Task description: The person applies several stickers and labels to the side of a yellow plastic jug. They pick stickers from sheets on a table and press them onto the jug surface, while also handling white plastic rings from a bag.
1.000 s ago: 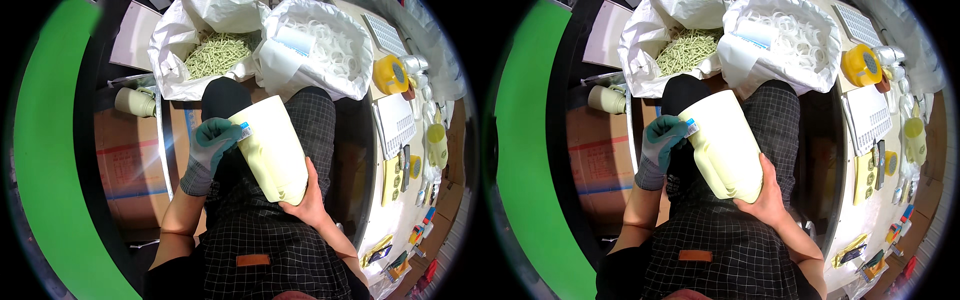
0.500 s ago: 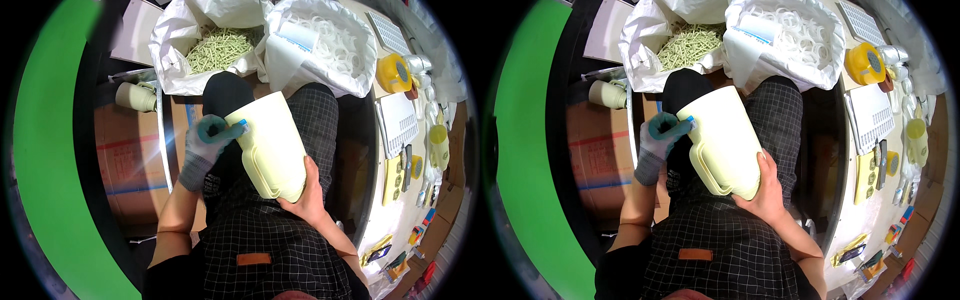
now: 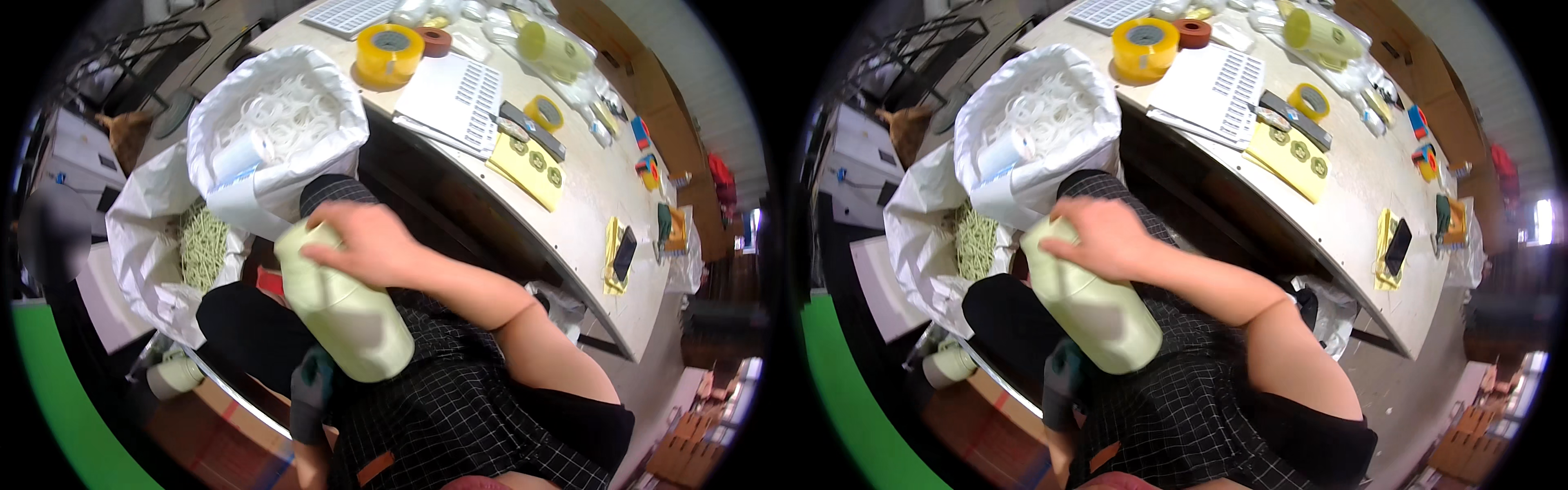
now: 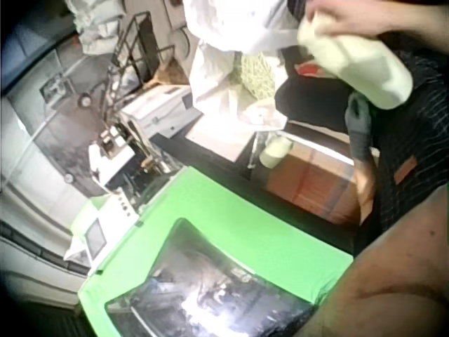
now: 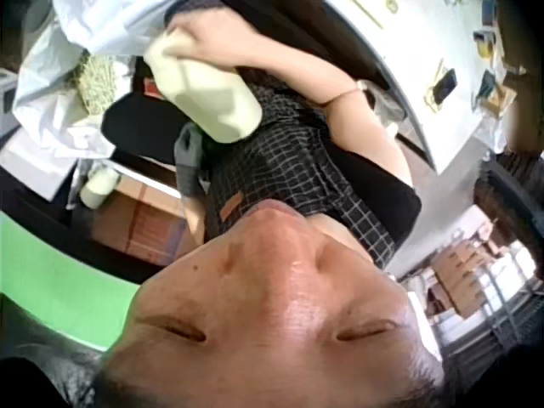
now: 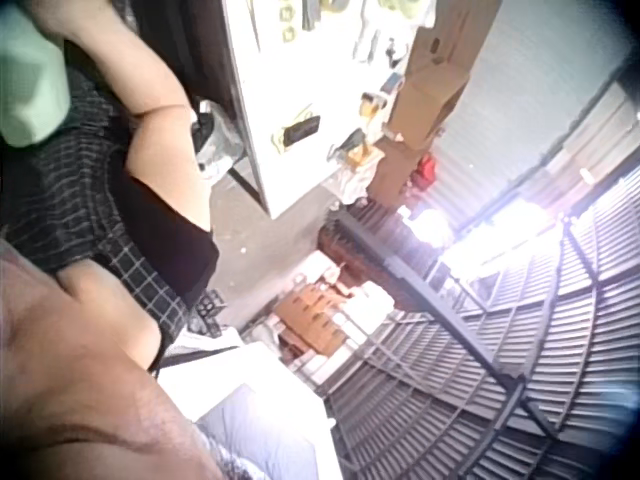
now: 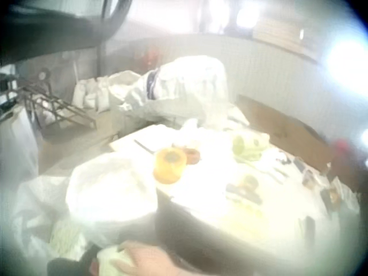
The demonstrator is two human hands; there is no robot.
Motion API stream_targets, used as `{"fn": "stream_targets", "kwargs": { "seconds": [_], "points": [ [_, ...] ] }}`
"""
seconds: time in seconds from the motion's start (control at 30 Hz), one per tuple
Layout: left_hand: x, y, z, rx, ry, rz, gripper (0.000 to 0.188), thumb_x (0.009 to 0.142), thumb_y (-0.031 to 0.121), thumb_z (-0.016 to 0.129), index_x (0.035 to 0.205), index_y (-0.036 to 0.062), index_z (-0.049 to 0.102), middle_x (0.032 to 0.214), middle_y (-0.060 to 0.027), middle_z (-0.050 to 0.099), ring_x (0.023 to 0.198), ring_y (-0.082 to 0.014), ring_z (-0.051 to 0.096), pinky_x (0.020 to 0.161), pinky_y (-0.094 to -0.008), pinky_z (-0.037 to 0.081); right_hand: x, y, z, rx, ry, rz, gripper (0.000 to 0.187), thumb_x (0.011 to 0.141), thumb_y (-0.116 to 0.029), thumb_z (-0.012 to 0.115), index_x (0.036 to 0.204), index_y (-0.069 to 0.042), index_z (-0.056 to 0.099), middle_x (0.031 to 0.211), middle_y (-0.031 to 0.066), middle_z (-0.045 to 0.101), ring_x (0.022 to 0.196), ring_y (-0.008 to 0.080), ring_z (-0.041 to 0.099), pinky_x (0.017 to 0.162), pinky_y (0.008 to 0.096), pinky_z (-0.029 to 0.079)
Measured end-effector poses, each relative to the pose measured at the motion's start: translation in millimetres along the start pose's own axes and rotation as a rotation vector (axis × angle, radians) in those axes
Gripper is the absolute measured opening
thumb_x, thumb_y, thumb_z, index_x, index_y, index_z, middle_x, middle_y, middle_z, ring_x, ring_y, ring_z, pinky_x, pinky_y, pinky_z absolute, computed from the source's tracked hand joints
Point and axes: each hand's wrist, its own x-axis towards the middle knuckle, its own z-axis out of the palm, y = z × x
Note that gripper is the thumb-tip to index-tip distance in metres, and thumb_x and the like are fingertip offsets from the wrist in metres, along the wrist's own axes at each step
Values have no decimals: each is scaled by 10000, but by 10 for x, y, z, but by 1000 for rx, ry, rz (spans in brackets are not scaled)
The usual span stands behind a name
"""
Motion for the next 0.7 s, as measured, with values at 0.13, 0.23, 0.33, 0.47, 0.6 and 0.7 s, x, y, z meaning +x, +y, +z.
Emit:
{"fn": "stream_targets", "kwargs": {
  "seconds": [0.13,0.23,0.33,0.47,0.6,0.7],
  "points": [
    [-70,533,64,445,588,402,338,903,73,669,1229,-14,654,1228,-197,663,1024,-338,672,867,-432,549,262,45,683,-65,-149,78,526,976,-551,620,1245,-101,661,1126,208,727,1006,390,715,886,485,563],
    [265,1094,348,602,669,659,559,877,208,741,1388,46,584,1472,-234,506,1416,-481,417,1132,-578,392,314,176,805,106,-134,-98,530,966,-495,658,1321,-101,657,1175,206,731,1038,392,712,908,472,562],
    [576,863,316,889,550,648,598,820,317,784,1349,99,614,1501,-224,492,1469,-531,340,1180,-700,278,148,513,234,169,79,-122,414,915,-311,767,1269,-102,724,1140,184,748,978,332,734,897,418,573],
    [634,1020,164,882,481,714,563,763,171,812,1285,76,624,1470,-196,544,1376,-469,469,1150,-601,365,-138,2022,-959,-92,772,215,165,917,-127,753,1065,-54,765,1053,142,755,913,280,737,828,383,585],
    [1024,1628,286,873,303,842,549,811,203,795,1314,74,617,1427,-178,578,1352,-418,504,1157,-570,372,-325,2764,-1765,-801,717,178,249,865,-46,695,1108,-62,750,1065,128,730,992,341,688,863,429,568],
    [1595,2197,669,899,145,1016,546,887,308,755,1350,63,604,1433,-168,572,1349,-394,513,1172,-546,369,-251,2977,-1870,-829,681,137,256,836,-42,691,1084,-61,754,1031,127,717,985,348,674,850,455,563]
  ]
}}
